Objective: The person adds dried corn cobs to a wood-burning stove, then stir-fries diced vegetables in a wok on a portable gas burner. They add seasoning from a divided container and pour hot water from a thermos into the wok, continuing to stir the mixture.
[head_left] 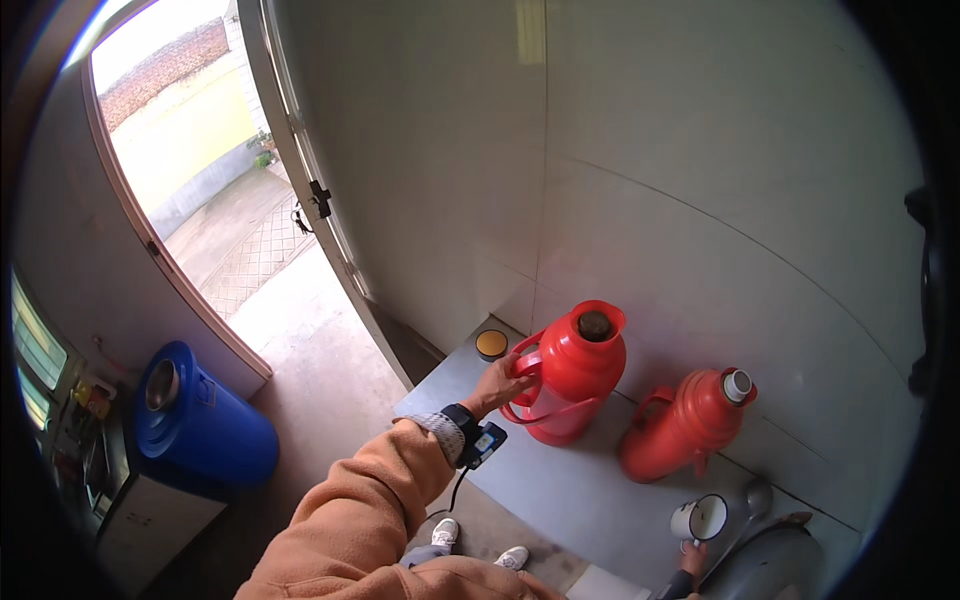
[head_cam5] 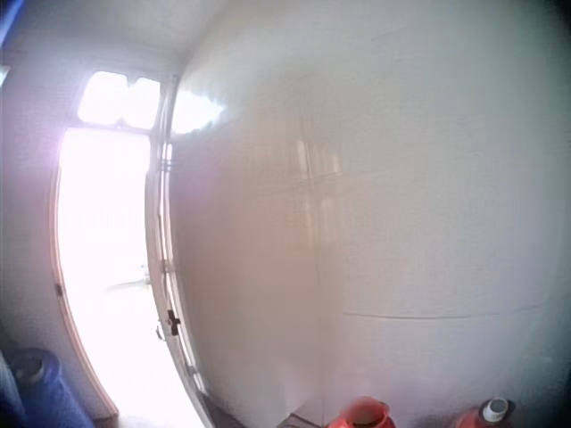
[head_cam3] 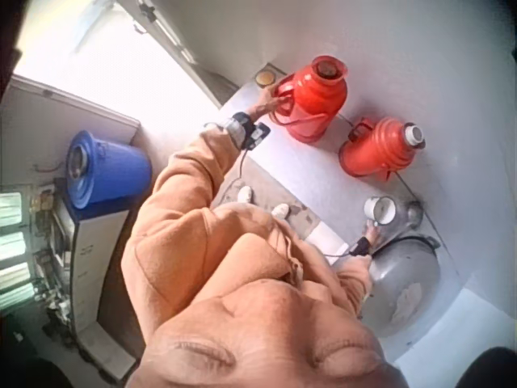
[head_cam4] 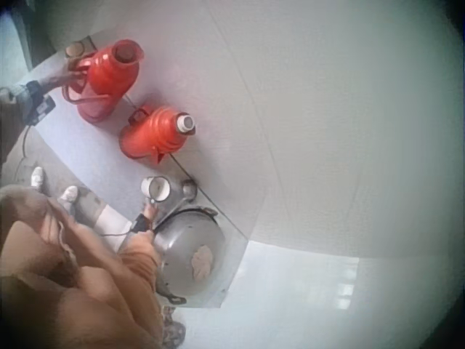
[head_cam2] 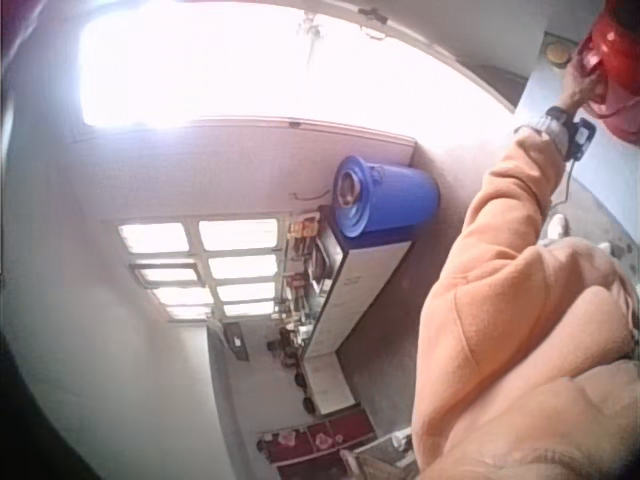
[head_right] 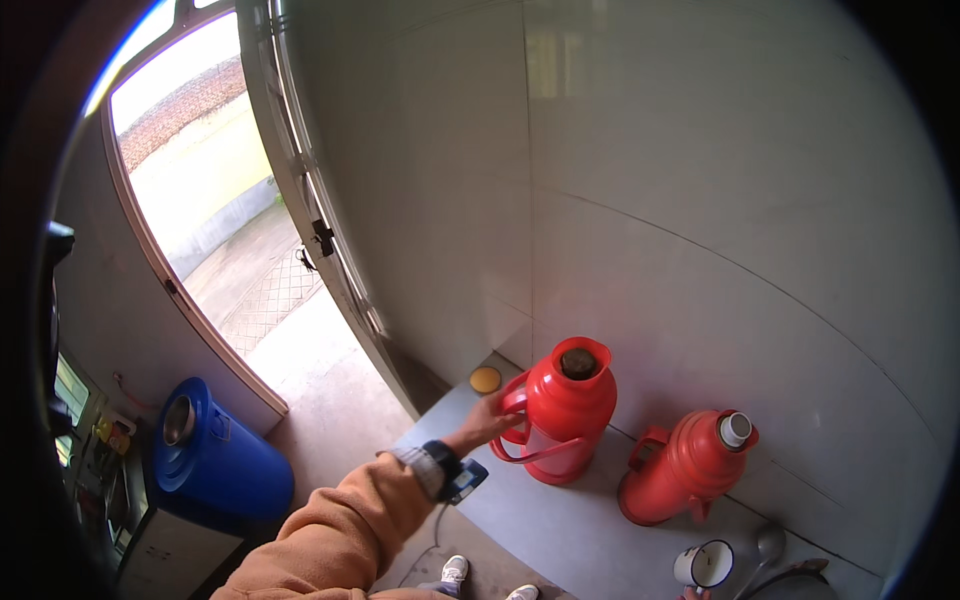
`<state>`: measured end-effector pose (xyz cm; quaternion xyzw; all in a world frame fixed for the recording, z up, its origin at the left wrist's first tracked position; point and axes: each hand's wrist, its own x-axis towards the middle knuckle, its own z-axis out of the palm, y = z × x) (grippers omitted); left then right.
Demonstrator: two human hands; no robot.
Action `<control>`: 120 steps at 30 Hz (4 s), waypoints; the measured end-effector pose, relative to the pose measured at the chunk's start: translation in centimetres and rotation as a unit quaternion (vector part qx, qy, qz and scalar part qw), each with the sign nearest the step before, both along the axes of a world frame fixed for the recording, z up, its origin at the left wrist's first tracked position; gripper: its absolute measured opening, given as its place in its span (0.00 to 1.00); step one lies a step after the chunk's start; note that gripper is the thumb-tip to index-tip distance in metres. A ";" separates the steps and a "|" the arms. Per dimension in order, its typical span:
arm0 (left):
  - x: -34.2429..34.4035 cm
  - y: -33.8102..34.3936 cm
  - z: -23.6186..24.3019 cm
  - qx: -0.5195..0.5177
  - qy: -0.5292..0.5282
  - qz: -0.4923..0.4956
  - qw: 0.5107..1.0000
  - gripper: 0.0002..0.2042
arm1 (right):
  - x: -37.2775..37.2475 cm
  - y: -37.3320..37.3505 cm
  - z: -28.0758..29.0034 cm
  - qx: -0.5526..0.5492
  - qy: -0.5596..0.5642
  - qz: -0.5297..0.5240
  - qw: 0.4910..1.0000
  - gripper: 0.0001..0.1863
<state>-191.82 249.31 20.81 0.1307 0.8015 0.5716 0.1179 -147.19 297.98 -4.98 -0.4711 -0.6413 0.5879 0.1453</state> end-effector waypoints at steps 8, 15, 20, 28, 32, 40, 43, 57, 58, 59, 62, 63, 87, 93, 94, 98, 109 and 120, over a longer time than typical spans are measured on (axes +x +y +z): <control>2.8 -0.1 -0.4 0.136 -0.098 -0.098 0.981 0.10 | -2.3 -8.0 2.3 -0.138 0.087 -0.133 0.978 0.14; 8.9 -3.9 0.3 0.146 -0.145 -0.045 0.978 0.12 | -2.7 -20.2 4.4 -0.137 0.020 -0.055 0.989 0.13; 11.3 -9.8 3.3 0.089 -0.112 -0.060 0.988 0.11 | -6.7 -27.2 5.9 -0.131 0.046 0.102 0.985 0.16; 14.1 -15.1 7.4 -0.044 -0.100 -0.130 0.986 0.12 | -14.0 -29.3 18.7 0.268 0.053 0.126 0.954 0.14; 15.2 -14.9 8.0 -0.161 -0.082 -0.178 0.967 0.14 | -17.5 -32.0 28.9 0.216 0.237 0.296 0.900 0.15; 16.4 -12.0 9.6 -0.272 -0.017 -0.282 0.920 0.14 | -18.9 -32.0 32.0 0.259 0.125 0.451 0.845 0.21; 16.4 -10.6 9.5 -0.269 -0.026 -0.311 0.911 0.14 | -17.9 -29.9 30.3 0.147 0.165 0.421 0.880 0.19; 14.7 -4.7 6.3 -0.419 0.041 -0.385 0.821 0.16 | -5.8 -20.9 22.6 -0.016 0.140 0.168 0.976 0.19; 14.6 -4.3 6.4 -0.421 0.040 -0.390 0.818 0.16 | -5.5 -20.8 22.3 -0.016 0.143 0.160 0.977 0.18; 14.5 -4.0 6.4 -0.424 0.038 -0.394 0.815 0.16 | -5.2 -20.8 22.1 -0.021 0.137 0.157 0.978 0.18; 14.5 -3.2 6.5 -0.449 0.033 -0.408 0.794 0.14 | -4.8 -20.7 21.5 -0.030 0.134 0.151 0.979 0.19; 14.5 -2.9 6.5 -0.464 0.034 -0.414 0.782 0.14 | -4.7 -20.6 21.4 -0.032 0.135 0.149 0.979 0.19; 14.8 -2.4 8.6 -0.403 -0.007 -0.382 0.832 0.13 | -9.1 -22.0 20.8 -0.086 0.192 0.200 0.957 0.21; 15.5 -5.1 9.4 -0.352 -0.004 -0.321 0.879 0.14 | -15.8 -24.9 26.0 0.065 0.262 0.305 0.913 0.20; 15.6 -5.6 9.6 -0.343 -0.010 -0.312 0.886 0.14 | -16.7 -25.3 27.0 0.109 0.234 0.329 0.909 0.21; 15.9 -7.3 10.9 -0.305 0.006 -0.280 0.910 0.13 | -18.8 -26.7 30.5 0.213 0.150 0.444 0.857 0.22; 14.3 -9.0 11.7 -0.142 -0.040 -0.172 0.974 0.15 | -19.0 -25.3 34.1 0.152 0.258 0.291 0.908 0.18; 8.6 -3.2 10.5 0.093 -0.081 -0.084 0.989 0.12 | -9.4 -25.5 10.1 0.130 -0.074 0.295 0.944 0.31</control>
